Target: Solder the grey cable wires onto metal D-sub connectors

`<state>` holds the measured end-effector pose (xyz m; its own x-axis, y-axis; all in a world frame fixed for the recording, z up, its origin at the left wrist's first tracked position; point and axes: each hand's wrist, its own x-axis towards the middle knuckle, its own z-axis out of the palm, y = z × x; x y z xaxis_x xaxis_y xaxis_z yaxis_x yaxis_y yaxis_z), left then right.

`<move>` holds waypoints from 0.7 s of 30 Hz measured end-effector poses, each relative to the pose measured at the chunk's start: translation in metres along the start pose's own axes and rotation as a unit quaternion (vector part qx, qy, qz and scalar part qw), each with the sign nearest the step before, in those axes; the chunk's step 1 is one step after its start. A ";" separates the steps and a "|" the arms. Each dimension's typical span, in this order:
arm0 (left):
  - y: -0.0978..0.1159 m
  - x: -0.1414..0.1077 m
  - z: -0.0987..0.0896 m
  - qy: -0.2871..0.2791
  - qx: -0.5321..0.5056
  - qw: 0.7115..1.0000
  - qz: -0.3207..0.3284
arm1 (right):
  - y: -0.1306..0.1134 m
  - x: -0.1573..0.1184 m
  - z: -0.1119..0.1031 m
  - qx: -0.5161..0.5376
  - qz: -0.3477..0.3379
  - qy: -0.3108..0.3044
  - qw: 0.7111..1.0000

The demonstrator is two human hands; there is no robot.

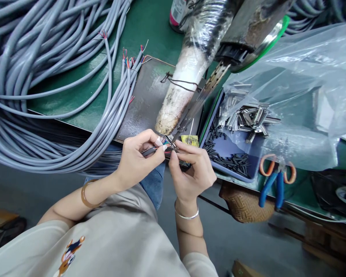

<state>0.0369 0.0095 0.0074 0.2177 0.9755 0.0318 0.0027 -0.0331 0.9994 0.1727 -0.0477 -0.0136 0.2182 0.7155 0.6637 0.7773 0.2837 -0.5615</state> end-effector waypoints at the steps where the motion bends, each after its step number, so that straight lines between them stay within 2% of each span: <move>1: 0.000 0.001 0.000 0.002 0.005 1.000 0.001 | 0.000 0.001 0.000 0.000 0.000 0.001 1.000; 12: 0.002 -0.001 0.001 0.006 0.046 0.998 0.033 | -0.005 0.005 -0.001 -0.017 -0.013 -0.001 1.000; 18: 0.000 -0.001 -0.003 -0.020 -0.026 0.998 -0.044 | 0.000 -0.005 -0.003 -0.019 -0.056 -0.009 0.998; 21: 0.004 0.001 -0.009 -0.075 -0.108 0.984 -0.123 | 0.008 -0.012 -0.006 0.045 -0.056 0.010 0.997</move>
<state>0.0285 0.0124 0.0116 0.3773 0.9049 -0.1969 -0.1307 0.2625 0.9561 0.1798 -0.0582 -0.0234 0.1452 0.6644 0.7331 0.7420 0.4170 -0.5249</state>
